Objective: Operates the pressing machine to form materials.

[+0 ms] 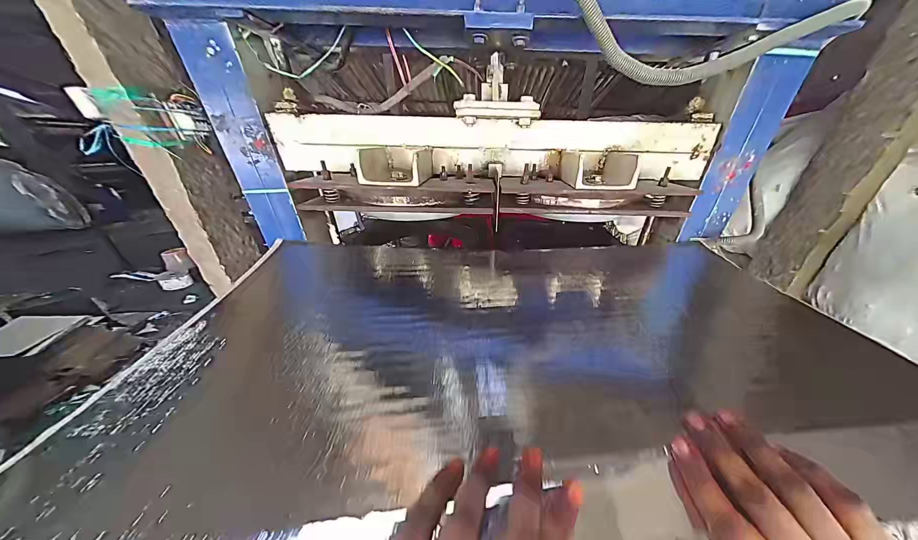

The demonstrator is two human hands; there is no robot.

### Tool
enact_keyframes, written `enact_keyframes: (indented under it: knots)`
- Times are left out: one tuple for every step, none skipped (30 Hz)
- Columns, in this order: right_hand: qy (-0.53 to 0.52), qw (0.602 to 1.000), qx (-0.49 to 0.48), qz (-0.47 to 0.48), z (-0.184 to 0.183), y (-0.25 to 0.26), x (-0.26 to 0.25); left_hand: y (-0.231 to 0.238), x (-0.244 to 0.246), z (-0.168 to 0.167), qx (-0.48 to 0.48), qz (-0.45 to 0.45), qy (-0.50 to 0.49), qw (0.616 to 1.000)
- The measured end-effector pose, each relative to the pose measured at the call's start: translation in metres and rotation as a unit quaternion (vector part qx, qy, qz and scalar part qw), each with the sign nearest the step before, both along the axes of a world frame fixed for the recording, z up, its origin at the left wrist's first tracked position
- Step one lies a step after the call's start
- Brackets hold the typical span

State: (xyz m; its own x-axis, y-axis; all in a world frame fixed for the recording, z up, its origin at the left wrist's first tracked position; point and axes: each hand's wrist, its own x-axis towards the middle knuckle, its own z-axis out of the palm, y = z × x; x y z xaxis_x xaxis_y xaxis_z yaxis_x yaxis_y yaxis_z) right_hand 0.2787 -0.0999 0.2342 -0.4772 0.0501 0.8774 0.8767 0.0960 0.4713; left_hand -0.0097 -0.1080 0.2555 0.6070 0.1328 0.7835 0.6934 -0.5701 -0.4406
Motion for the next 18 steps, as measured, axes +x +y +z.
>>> enact_keyframes:
  knots:
    - [-0.004, 1.000, 0.018, 0.008, 0.002, 0.017, 0.003, 0.017, 0.002, 0.001, 0.010, 0.012, -0.004, 1.000]
    - [-0.007, 0.999, 0.027, 0.017, 0.003, 0.036, 0.006, 0.038, 0.004, 0.001, 0.028, 0.014, -0.012, 0.999]
    - [-0.006, 0.999, 0.021, 0.023, 0.004, 0.055, 0.008, 0.061, 0.006, 0.001, 0.036, 0.005, -0.018, 0.999]
    - [-0.001, 1.000, 0.011, 0.025, 0.004, 0.076, 0.009, 0.085, 0.007, 0.002, 0.030, -0.010, -0.022, 0.999]
    - [0.007, 1.000, -0.006, 0.030, 0.003, 0.098, 0.009, 0.110, 0.007, 0.002, 0.010, -0.026, -0.022, 0.999]
    - [0.013, 0.999, -0.032, 0.029, 0.002, 0.120, 0.009, 0.135, 0.007, 0.001, -0.018, -0.040, -0.017, 0.999]
    - [0.017, 0.997, -0.071, 0.025, 0.001, 0.144, 0.009, 0.160, 0.006, 0.000, -0.047, -0.048, -0.004, 0.998]
    - [0.021, 0.992, -0.120, 0.026, 0.000, 0.165, 0.008, 0.186, 0.004, -0.001, -0.075, -0.047, 0.014, 0.996]
    - [0.030, 0.984, -0.174, 0.024, 0.001, 0.185, 0.007, 0.209, 0.002, -0.003, -0.108, -0.031, 0.038, 0.993]
    - [0.045, 0.971, -0.234, 0.023, 0.003, 0.201, 0.004, 0.230, 0.000, -0.004, -0.139, -0.006, 0.059, 0.989]
    - [0.064, 0.957, -0.282, 0.016, 0.006, 0.216, 0.001, 0.249, -0.003, -0.006, -0.149, 0.013, 0.069, 0.986]
    - [0.083, 0.946, -0.312, 0.009, 0.007, 0.229, 0.000, 0.265, -0.006, -0.008, -0.137, 0.030, 0.070, 0.988]
    - [0.103, 0.936, -0.336, 0.001, 0.008, 0.240, 0.000, 0.278, -0.011, -0.011, -0.116, 0.052, 0.063, 0.990]
    - [0.120, 0.928, -0.352, -0.007, 0.007, 0.246, 0.001, 0.285, -0.016, -0.014, -0.102, 0.073, 0.045, 0.991]
    - [0.133, 0.927, -0.352, -0.010, 0.005, 0.247, 0.003, 0.290, -0.021, -0.019, -0.098, 0.087, 0.013, 0.991]
    - [0.144, 0.931, -0.336, -0.009, 0.002, 0.244, 0.005, 0.292, -0.027, -0.024, -0.103, 0.098, -0.022, 0.990]
    - [0.150, 0.942, -0.301, -0.005, -0.003, 0.240, 0.007, 0.292, -0.032, -0.027, -0.112, 0.107, -0.049, 0.987]
    - [0.157, 0.950, -0.269, -0.009, -0.010, 0.237, 0.011, 0.290, -0.036, -0.028, -0.128, 0.118, -0.063, 0.983]
